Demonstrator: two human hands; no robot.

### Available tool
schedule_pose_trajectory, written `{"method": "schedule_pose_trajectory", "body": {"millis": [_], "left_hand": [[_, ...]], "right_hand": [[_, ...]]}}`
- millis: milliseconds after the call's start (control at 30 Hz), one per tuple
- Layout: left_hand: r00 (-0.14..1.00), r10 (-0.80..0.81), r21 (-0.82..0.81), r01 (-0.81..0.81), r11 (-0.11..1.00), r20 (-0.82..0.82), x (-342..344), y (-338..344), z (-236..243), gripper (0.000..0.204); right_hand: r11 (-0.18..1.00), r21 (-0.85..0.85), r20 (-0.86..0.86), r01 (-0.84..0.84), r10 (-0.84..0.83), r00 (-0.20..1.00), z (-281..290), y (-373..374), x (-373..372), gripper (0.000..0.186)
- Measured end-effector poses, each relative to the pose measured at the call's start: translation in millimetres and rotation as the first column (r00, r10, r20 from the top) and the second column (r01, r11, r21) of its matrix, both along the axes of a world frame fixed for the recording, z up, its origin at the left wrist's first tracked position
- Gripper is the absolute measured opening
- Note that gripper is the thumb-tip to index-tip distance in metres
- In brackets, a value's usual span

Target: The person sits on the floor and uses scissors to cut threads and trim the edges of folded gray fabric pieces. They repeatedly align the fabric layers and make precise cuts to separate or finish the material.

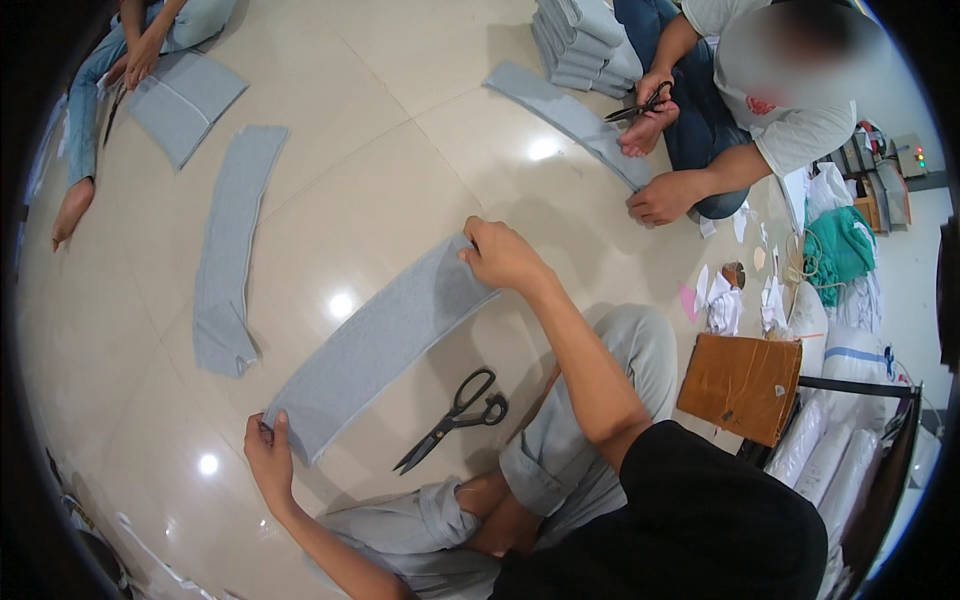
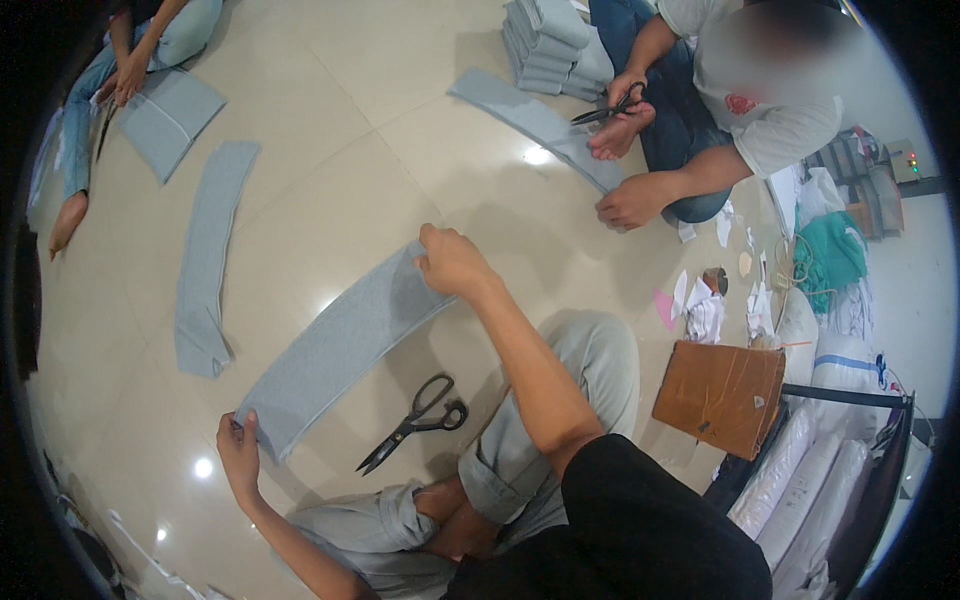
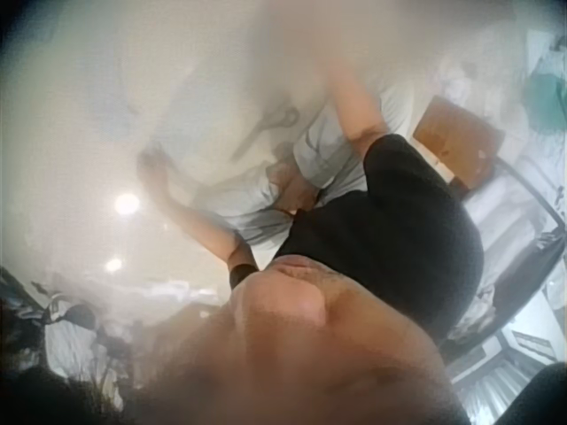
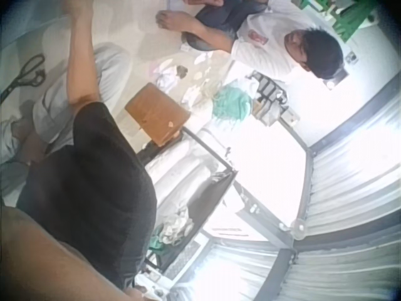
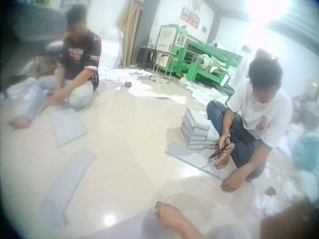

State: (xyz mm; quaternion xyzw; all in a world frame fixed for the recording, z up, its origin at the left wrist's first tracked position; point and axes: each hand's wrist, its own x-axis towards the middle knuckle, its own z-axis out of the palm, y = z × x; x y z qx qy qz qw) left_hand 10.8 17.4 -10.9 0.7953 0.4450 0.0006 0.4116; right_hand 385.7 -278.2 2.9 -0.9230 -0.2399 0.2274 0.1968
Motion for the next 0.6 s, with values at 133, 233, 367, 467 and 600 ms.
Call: {"method": "schedule_pose_trajectory", "body": {"millis": [133,233,367,467,600], "left_hand": [[1.0,0.012,-0.005,-0.012,1.0,-0.015,1.8,-0.6,1.1,0.042],[0.999,0.031,-0.015,-0.031,0.999,-0.026,3.5,-1.6,2.3,0.042],[0.992,0.089,-0.001,-0.089,0.996,0.086,2.0,-5.3,-4.6,0.039],[0.995,0.094,-0.011,-0.094,0.996,0.029,5.7,-7.3,2.8,0.04],[0.997,0.071,-0.038,-0.071,0.997,-0.003,9.5,-7.4,11.3,0.043]], "right_hand": [[1.0,-0.006,-0.021,0.006,-0.006,1.0,1.7,0.6,1.1,0.022],[1.0,-0.011,-0.039,0.013,-0.014,0.999,5.9,2.0,0.3,0.023],[1.0,-0.026,-0.043,-0.005,0.004,0.999,11.4,4.5,0.3,0.024],[1.0,-0.018,-0.046,-0.009,0.008,0.999,11.4,5.0,0.8,0.024],[0.999,-0.049,-0.08,-0.002,-0.002,0.997,15.0,8.1,-0.5,0.026]]}}
